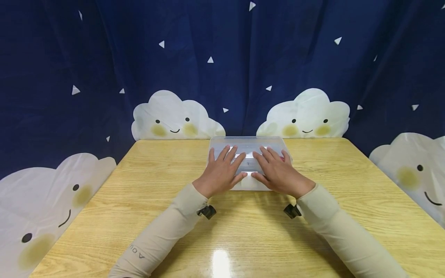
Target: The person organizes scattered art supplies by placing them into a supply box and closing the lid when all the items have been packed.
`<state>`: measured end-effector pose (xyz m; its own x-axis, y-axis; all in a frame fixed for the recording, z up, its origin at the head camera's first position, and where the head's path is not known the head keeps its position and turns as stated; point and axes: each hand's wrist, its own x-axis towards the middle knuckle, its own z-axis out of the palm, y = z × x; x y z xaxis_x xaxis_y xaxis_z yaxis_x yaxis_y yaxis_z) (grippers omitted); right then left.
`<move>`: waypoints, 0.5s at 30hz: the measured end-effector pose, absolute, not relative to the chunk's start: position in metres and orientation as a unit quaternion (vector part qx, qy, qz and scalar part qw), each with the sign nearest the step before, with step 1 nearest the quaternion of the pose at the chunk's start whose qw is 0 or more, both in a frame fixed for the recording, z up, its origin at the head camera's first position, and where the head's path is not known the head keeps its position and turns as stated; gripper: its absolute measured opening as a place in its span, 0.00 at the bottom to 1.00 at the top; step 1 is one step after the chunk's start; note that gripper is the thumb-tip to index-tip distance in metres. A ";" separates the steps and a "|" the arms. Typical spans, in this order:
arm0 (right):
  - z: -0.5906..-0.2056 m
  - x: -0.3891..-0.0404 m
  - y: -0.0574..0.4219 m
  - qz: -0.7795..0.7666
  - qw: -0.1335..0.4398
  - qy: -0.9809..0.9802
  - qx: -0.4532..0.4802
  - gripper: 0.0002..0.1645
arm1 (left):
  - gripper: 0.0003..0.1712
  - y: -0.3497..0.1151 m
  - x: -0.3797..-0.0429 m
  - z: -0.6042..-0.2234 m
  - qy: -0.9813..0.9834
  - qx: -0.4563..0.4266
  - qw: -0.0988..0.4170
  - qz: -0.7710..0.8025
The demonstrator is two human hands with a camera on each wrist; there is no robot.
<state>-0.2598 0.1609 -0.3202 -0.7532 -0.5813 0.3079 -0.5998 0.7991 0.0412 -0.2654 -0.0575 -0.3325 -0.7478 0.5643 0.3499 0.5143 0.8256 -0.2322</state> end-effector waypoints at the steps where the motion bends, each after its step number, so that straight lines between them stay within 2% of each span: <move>1: -0.320 -0.260 0.161 0.028 0.157 -0.935 0.315 0.39 | 0.35 -0.057 -0.266 -0.333 -0.932 -0.288 0.209 0.061; 15: -0.326 -0.260 0.158 0.001 0.213 -0.926 0.313 0.35 | 0.29 -0.054 -0.267 -0.339 -0.921 -0.278 0.265 0.065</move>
